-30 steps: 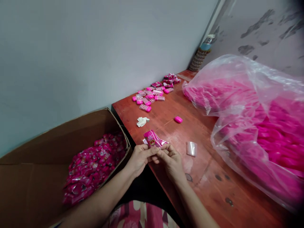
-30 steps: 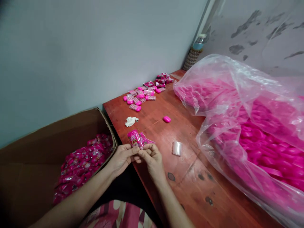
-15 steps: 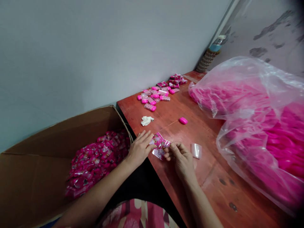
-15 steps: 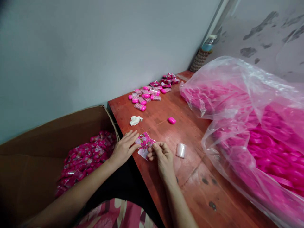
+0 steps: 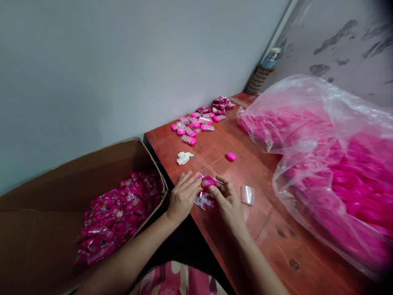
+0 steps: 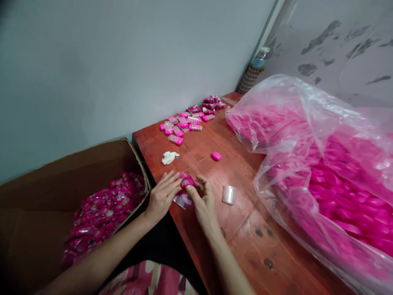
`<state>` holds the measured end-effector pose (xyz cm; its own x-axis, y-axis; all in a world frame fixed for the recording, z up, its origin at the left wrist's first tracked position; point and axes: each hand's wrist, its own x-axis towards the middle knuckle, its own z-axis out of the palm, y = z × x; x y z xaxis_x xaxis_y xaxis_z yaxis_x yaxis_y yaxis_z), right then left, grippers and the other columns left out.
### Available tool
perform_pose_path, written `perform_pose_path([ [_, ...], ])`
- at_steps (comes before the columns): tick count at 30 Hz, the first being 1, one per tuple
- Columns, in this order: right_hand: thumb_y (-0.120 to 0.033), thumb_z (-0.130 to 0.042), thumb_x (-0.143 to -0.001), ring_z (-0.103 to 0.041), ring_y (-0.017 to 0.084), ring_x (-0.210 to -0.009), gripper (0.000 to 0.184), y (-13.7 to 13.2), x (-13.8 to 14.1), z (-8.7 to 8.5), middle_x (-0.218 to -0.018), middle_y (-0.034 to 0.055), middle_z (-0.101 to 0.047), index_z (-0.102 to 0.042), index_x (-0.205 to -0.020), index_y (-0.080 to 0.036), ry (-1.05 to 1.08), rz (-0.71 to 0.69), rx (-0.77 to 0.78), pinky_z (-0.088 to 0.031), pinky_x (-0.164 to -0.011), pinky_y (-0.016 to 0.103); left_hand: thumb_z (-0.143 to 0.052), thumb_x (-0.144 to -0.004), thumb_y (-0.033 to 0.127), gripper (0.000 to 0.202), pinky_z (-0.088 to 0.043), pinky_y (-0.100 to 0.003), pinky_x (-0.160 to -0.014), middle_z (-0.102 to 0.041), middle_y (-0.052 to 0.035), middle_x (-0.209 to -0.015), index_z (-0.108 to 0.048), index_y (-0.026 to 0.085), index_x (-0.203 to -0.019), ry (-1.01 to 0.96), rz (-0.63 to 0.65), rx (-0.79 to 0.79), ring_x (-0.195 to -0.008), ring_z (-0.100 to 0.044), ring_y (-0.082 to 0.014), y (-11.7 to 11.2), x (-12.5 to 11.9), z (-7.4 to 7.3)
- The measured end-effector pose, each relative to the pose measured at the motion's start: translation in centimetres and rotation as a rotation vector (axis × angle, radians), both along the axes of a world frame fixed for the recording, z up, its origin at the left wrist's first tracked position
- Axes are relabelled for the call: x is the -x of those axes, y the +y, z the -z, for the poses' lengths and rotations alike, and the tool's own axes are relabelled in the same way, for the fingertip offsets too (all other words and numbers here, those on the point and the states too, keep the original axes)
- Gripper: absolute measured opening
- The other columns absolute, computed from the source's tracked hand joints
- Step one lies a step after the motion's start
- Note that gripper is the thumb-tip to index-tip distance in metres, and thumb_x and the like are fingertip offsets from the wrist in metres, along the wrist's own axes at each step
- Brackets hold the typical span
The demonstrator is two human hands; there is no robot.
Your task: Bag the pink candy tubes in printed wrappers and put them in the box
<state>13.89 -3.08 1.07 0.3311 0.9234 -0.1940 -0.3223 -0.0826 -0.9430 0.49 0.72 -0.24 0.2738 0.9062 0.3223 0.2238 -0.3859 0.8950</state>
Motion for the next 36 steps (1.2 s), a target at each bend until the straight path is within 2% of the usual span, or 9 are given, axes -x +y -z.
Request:
perform_pose_path([
  [5, -0.033, -0.071, -0.066, -0.060, 0.014, -0.065, 0.037, 1.3, -0.7, -1.6, -0.080, 0.0000, -0.065, -0.052, -0.096, -0.022, 0.011, -0.125, -0.003, -0.047, -0.059, 0.025, -0.064, -0.072, 0.030, 0.042, -0.042, -0.036, -0.090, -0.063, -0.0072, -0.111, -0.059, 0.024, -0.113, -0.242, 0.027, 0.418, -0.101, -0.058, -0.0236, -0.3, 0.0, -2.0],
  [9, -0.033, -0.070, -0.067, -0.058, 0.014, -0.062, 0.036, 2.7, -1.5, -2.6, -0.074, -0.0004, -0.064, -0.054, -0.096, -0.020, -0.142, -0.453, 0.013, -0.044, -0.056, 0.025, -0.065, -0.070, 0.038, 0.028, -0.050, -0.032, -0.069, -0.068, -0.0077, -0.071, -0.070, 0.011, -0.077, -0.418, 0.178, 0.764, -0.065, -0.063, -0.0185, 0.6, 0.8, -1.8],
  [13, -0.037, -0.061, -0.074, -0.057, 0.014, -0.059, 0.025, 6.1, -2.0, -2.9, -0.069, 0.0005, -0.063, -0.059, -0.090, -0.017, -0.481, -0.647, -0.020, -0.042, -0.053, 0.024, -0.071, -0.063, 0.037, 0.028, -0.050, -0.029, -0.063, -0.066, -0.0077, -0.063, -0.068, 0.009, -0.066, -0.516, 0.102, 0.907, -0.058, -0.061, -0.0147, 0.9, 1.5, -1.4],
  [18, -0.037, -0.042, -0.086, -0.061, 0.019, -0.078, 0.028, 14.4, 0.0, -3.0, -0.088, 0.0074, -0.066, -0.058, -0.098, -0.018, -1.371, -0.426, -0.096, -0.043, -0.066, 0.028, -0.074, -0.059, 0.034, 0.027, -0.049, -0.024, -0.058, -0.065, -0.0063, -0.061, -0.066, 0.008, -0.062, -0.609, -0.058, 0.988, -0.055, -0.058, -0.0117, 0.9, 2.0, -1.5],
  [23, -0.020, -0.046, -0.082, -0.046, 0.030, -0.111, 0.032, 20.4, 2.6, -1.5, -0.115, 0.0182, -0.057, -0.053, -0.113, -0.013, -1.620, -0.452, -0.141, -0.034, -0.088, 0.042, -0.078, -0.055, 0.027, 0.024, -0.049, -0.021, -0.052, -0.064, -0.0051, -0.059, -0.063, 0.009, -0.060, -0.740, -0.169, 1.040, -0.053, -0.058, -0.0110, 1.3, 2.8, -1.3],
  [26, -0.002, -0.041, -0.076, -0.040, 0.024, -0.119, 0.040, 20.6, 1.1, -0.6, -0.117, 0.0103, -0.058, -0.057, -0.109, -0.016, -1.662, -0.571, -0.212, -0.025, -0.098, 0.040, -0.076, -0.059, 0.026, 0.022, -0.052, -0.023, -0.053, -0.064, -0.0033, -0.060, -0.061, 0.010, -0.063, -0.874, -0.218, 1.054, -0.052, -0.058, -0.0104, 1.9, 3.7, -1.4],
  [29, 0.003, -0.037, -0.073, -0.032, 0.021, -0.126, 0.046, 19.1, -1.9, -0.4, -0.121, 0.0040, -0.057, -0.059, -0.107, -0.019, -1.671, -0.628, -0.251, -0.019, -0.103, 0.039, -0.073, -0.064, 0.023, 0.018, -0.055, -0.026, -0.059, -0.065, -0.0042, -0.066, -0.062, 0.010, -0.070, -0.993, -0.207, 1.057, -0.057, -0.060, -0.0111, 2.3, 4.2, -1.7],
  [34, -0.020, -0.037, -0.086, -0.046, 0.020, -0.115, 0.030, 15.9, -4.7, -1.7, -0.122, 0.0096, -0.054, -0.056, -0.108, -0.017, -1.581, -0.291, 0.082, -0.034, -0.094, 0.032, -0.065, -0.072, 0.016, 0.009, -0.056, -0.029, -0.064, -0.065, -0.0057, -0.067, -0.062, 0.008, -0.072, -1.046, -0.208, 1.088, -0.061, -0.062, -0.0131, 2.6, 3.7, -1.8],
  [36, -0.036, -0.033, -0.088, -0.055, 0.027, -0.103, 0.038, 15.4, -4.3, -2.2, -0.109, 0.0174, -0.060, -0.055, -0.108, -0.012, -1.559, -0.186, 0.230, -0.039, -0.086, 0.038, -0.064, -0.073, 0.014, 0.007, -0.056, -0.028, -0.063, -0.065, -0.0058, -0.068, -0.062, 0.008, -0.073, -1.046, -0.243, 1.075, -0.061, -0.062, -0.0129, 2.5, 3.6, -1.7],
])
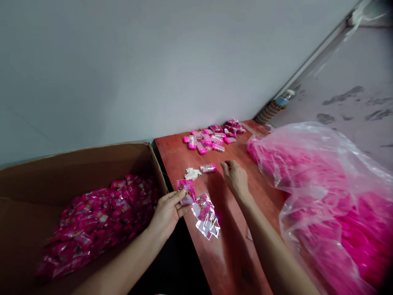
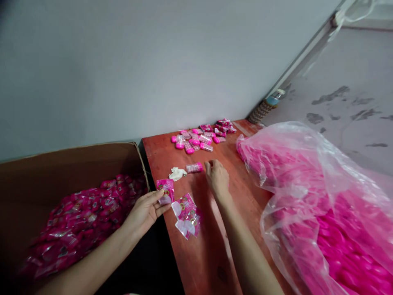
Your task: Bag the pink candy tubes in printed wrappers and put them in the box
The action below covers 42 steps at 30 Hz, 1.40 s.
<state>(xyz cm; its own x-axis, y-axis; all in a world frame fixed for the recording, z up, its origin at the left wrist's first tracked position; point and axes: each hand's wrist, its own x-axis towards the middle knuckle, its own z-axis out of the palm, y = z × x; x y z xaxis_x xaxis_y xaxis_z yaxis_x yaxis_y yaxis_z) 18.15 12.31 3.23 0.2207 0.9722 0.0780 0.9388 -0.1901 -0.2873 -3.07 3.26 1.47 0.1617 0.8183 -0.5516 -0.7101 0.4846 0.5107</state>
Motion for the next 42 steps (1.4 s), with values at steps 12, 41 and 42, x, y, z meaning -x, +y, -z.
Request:
perform_pose_path([
  [12, -0.036, -0.061, -0.068, -0.056, 0.036, -0.098, 0.048, 3.4, 3.3, 0.5, -0.105, 0.0253, -0.059, -0.051, -0.105, -0.007, 0.162, 0.123, 0.132, -0.043, -0.075, 0.042, -0.063, -0.074, 0.012, 0.003, -0.056, -0.029, -0.060, -0.065, -0.0046, -0.068, -0.060, 0.011, -0.073, -0.037, -0.238, 0.062, -0.058, -0.063, -0.0126, -0.1, 0.5, -0.4],
  [41, -0.043, -0.058, -0.077, -0.050, 0.009, -0.044, 0.025, -15.1, 8.7, 2.9, -0.061, -0.0034, -0.055, -0.053, -0.080, -0.019, 1.555, -0.015, 0.073, -0.040, -0.042, 0.021, -0.072, -0.063, 0.035, 0.030, -0.036, -0.019, -0.037, -0.053, 0.0027, -0.050, -0.053, 0.012, -0.068, -0.015, 0.019, -0.169, -0.039, -0.048, -0.0083, -1.6, -3.5, -1.8],
  [42, -0.043, -0.058, -0.077, -0.050, 0.009, -0.044, 0.025, -15.1, 8.6, 3.0, -0.060, -0.0035, -0.055, -0.053, -0.080, -0.019, 1.566, -0.029, 0.082, -0.040, -0.041, 0.021, -0.070, -0.065, 0.038, 0.031, -0.036, -0.019, -0.037, -0.053, 0.0026, -0.050, -0.053, 0.012, -0.068, -0.010, 0.050, -0.205, -0.039, -0.047, -0.0082, -1.6, -3.4, -1.8],
])
